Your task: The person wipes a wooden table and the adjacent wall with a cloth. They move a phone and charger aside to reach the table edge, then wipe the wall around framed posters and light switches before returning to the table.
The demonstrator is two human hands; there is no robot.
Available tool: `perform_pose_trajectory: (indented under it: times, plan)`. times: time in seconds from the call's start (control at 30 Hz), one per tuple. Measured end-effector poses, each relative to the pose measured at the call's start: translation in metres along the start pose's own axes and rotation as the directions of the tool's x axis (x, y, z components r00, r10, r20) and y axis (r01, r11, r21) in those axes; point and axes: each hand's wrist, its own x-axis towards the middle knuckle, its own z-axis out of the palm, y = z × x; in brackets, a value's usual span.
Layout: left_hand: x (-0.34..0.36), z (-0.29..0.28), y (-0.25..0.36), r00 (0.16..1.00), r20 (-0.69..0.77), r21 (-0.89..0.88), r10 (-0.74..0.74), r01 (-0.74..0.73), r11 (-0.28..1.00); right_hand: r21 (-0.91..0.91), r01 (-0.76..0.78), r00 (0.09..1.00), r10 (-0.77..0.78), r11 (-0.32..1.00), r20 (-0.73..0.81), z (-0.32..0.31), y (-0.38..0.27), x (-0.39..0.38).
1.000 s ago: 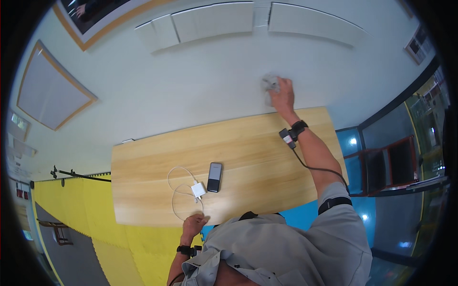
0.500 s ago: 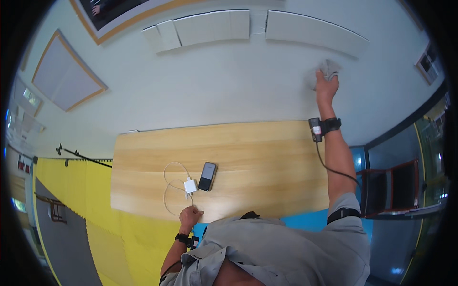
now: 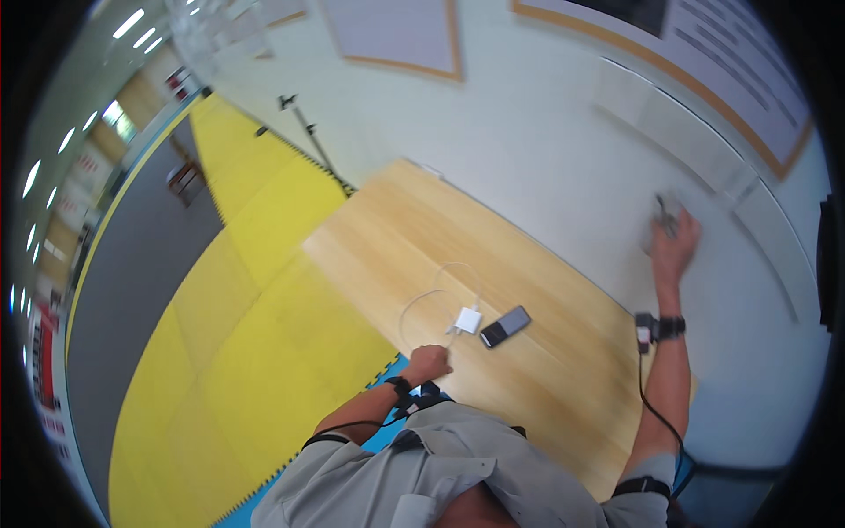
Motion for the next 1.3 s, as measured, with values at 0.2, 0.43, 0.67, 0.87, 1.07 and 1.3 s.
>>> perform_pose_trajectory:
  times: [0.2, 0.43, 0.67, 0.87, 1.07, 1.3]
  plan:
    - [-0.011, 0.006, 0.002, 0.998, 0.006, -0.081, -0.066, 0.066, 0.995, -0.04, -0.05, 0.995, 0.053, 0.998, 0.08, -0.024, 0.03, -0.03]
    - [-0.007, 0.005, 0.005, 1.0, -0.017, 0.027, -0.001, 0.001, 1.0, -0.103, -0.185, 0.98, 0.192, 0.977, 0.058, -0.059, 0.112, -0.064]
    - [0.005, 0.005, -0.004, 0.997, 0.075, 0.09, -0.013, 0.006, 0.996, -0.248, -0.295, 0.955, 0.28, 0.923, -0.095, -0.069, 0.239, -0.107]
    - [0.021, 0.015, -0.036, 0.998, 0.061, 0.079, -0.035, 0.03, 0.996, -0.11, -0.623, 0.772, 0.587, 0.774, -0.242, -0.086, 0.245, -0.124]
    - [0.03, 0.026, -0.037, 0.998, 0.053, 0.075, 0.016, -0.02, 0.997, 0.457, -0.632, 0.532, 0.78, 0.625, -0.33, -0.145, 0.309, -0.109]
    - [0.034, 0.027, -0.051, 0.997, 0.073, 0.114, 0.029, -0.037, 0.993, 0.179, -0.557, 0.716, 0.578, 0.811, -0.392, -0.153, 0.21, -0.041]
